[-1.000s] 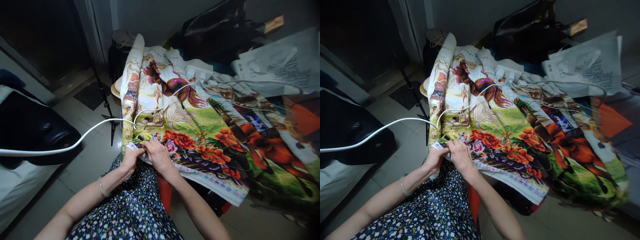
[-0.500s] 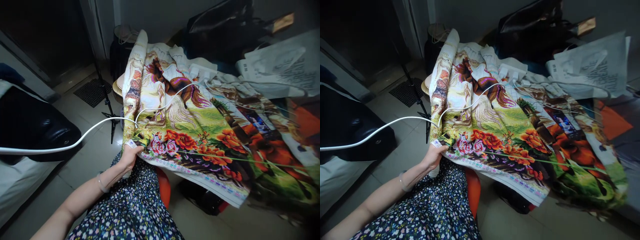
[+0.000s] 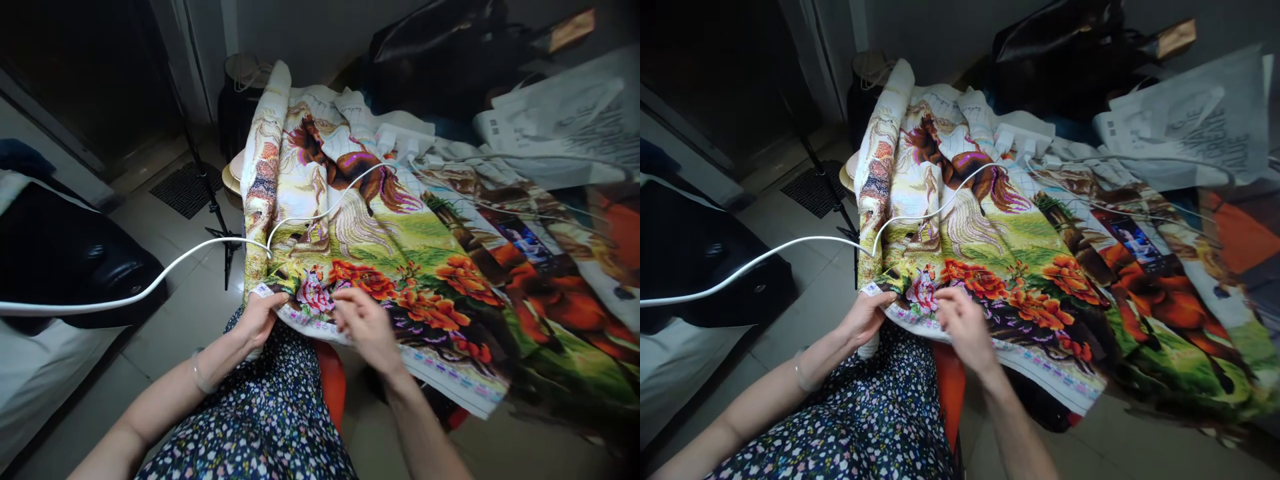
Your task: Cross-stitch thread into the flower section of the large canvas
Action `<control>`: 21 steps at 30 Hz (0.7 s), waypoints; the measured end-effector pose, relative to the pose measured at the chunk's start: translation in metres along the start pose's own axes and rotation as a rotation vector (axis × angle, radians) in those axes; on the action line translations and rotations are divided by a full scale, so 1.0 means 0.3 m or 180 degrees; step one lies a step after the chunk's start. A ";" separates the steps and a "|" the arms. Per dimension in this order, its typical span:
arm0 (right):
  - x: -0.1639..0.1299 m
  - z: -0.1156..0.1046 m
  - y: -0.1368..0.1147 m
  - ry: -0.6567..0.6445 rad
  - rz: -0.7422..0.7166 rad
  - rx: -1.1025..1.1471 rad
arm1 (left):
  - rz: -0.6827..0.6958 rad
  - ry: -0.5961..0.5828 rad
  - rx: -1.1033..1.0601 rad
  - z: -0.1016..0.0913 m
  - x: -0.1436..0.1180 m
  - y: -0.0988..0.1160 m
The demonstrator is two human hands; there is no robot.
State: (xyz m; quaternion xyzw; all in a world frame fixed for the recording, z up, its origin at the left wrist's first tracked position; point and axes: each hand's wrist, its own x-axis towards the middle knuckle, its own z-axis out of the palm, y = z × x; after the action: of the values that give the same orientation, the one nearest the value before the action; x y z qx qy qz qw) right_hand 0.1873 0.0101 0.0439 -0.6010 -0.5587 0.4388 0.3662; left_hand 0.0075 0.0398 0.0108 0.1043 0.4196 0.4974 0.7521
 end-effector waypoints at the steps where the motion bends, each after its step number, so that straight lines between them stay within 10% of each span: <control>1: 0.005 0.024 0.005 -0.0104 -0.0036 -0.0008 | -0.0013 -0.0004 0.0007 -0.001 -0.001 0.001; 7: 0.042 0.127 -0.002 -0.0096 -0.0278 -0.0452 | -0.0037 -0.0080 0.0072 -0.010 0.000 -0.002; 21: 0.063 0.116 -0.020 -0.0238 -0.0409 -0.0748 | 0.0026 -0.0053 0.0020 -0.006 0.001 -0.006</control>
State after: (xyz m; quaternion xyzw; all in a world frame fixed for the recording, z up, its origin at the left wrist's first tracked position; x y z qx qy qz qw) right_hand 0.1526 0.0277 0.0352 -0.5859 -0.6569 0.3681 0.2995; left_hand 0.0075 0.0388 0.0086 0.1126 0.4145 0.4982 0.7532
